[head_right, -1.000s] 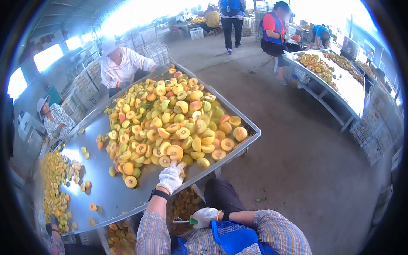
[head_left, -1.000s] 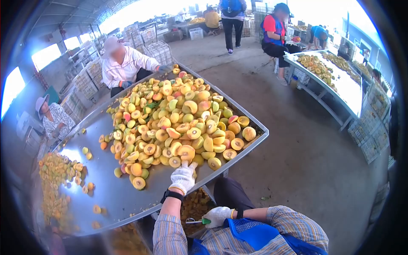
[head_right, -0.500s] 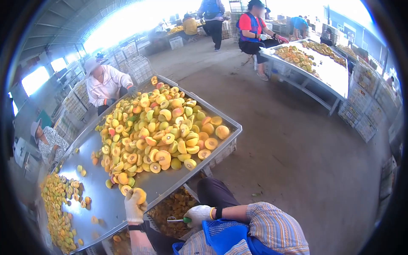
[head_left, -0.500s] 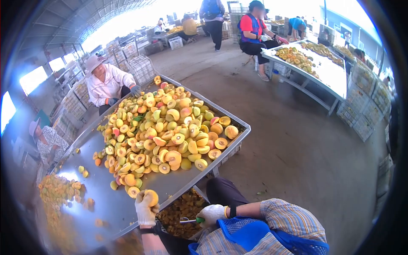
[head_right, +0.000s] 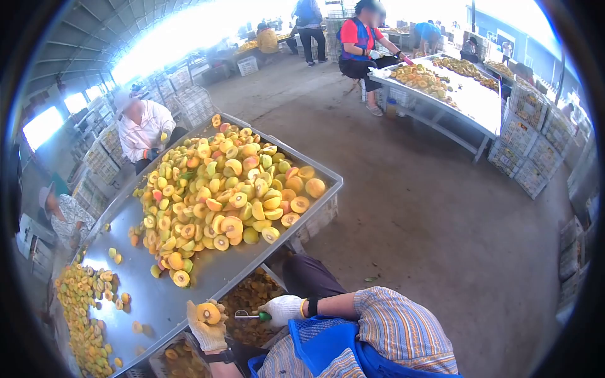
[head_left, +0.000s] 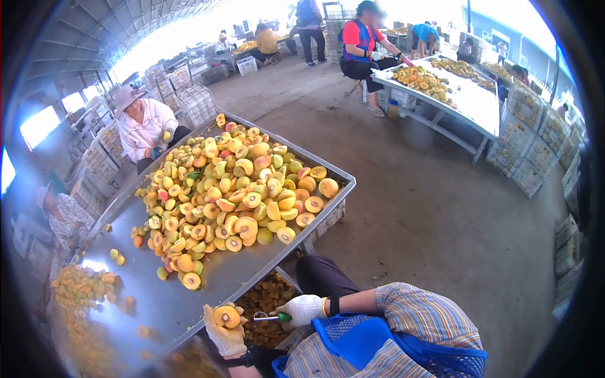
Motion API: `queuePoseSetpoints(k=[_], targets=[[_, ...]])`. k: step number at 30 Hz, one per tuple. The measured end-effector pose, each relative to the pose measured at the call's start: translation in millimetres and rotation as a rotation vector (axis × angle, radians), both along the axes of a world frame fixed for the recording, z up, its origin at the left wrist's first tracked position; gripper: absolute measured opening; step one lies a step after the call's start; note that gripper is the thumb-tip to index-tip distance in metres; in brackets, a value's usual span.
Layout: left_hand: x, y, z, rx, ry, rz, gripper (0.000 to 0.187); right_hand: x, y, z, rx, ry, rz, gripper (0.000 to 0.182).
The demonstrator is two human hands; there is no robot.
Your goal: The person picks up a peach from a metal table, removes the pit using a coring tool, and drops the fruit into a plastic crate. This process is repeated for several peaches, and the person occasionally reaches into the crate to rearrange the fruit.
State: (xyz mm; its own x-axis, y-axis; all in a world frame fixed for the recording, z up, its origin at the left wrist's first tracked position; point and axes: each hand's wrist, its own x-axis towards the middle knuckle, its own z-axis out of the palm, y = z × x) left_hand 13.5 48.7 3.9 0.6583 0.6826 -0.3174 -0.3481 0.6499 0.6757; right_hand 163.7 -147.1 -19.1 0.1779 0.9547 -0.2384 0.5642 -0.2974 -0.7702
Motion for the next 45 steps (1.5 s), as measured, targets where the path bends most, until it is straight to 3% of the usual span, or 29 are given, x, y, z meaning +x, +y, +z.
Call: queuePoseSetpoints(k=[3, 9, 11, 14, 16, 19, 29, 31, 36, 41, 43, 45], targets=[[10, -11, 0, 0.084, -0.137, -0.013, 0.032, 10, -1, 9, 0.015, -0.019, -0.038, 0.038], [24, -28, 13, -0.051, -0.279, -0.043, 0.043, 25, -3, 45, 0.079, 0.033, -0.264, 0.034], [28, -34, 14, -0.068, -0.319, -0.049, 0.042, 25, -3, 50, 0.154, -0.013, -0.253, 0.038], [35, -44, 13, -0.066, -0.285, 0.02, 0.041, 19, -3, 73, 0.049, 0.033, -0.202, 0.041], [40, -48, 9, -0.003, -0.303, 0.095, 0.04, 14, -2, 77, 0.071, -0.085, -0.115, 0.044], [34, -54, 13, 0.006, -0.323, -0.031, 0.038, 11, 1, 57, 0.232, -0.198, -0.081, 0.046], [37, -62, 5, 0.002, -0.278, 0.015, 0.038, 8, 5, 61, 0.19, -0.23, -0.078, 0.045], [38, -64, 6, -0.011, -0.272, 0.001, 0.04, 6, 6, 65, 0.084, -0.179, -0.053, 0.041], [39, -73, 15, -0.041, -0.132, 0.064, 0.058, 5, 10, 15, 0.084, -0.081, 0.001, 0.028], [39, -73, 15, 0.0, -0.041, 0.097, 0.061, 7, 12, 13, 0.152, -0.176, 0.007, 0.02], [40, -71, 19, 0.011, -0.019, 0.089, 0.062, 5, 12, 9, 0.103, -0.141, 0.186, 0.019], [42, -71, 19, 0.02, -0.058, 0.106, 0.061, 3, 13, 15, 0.145, -0.038, 0.168, 0.018]])
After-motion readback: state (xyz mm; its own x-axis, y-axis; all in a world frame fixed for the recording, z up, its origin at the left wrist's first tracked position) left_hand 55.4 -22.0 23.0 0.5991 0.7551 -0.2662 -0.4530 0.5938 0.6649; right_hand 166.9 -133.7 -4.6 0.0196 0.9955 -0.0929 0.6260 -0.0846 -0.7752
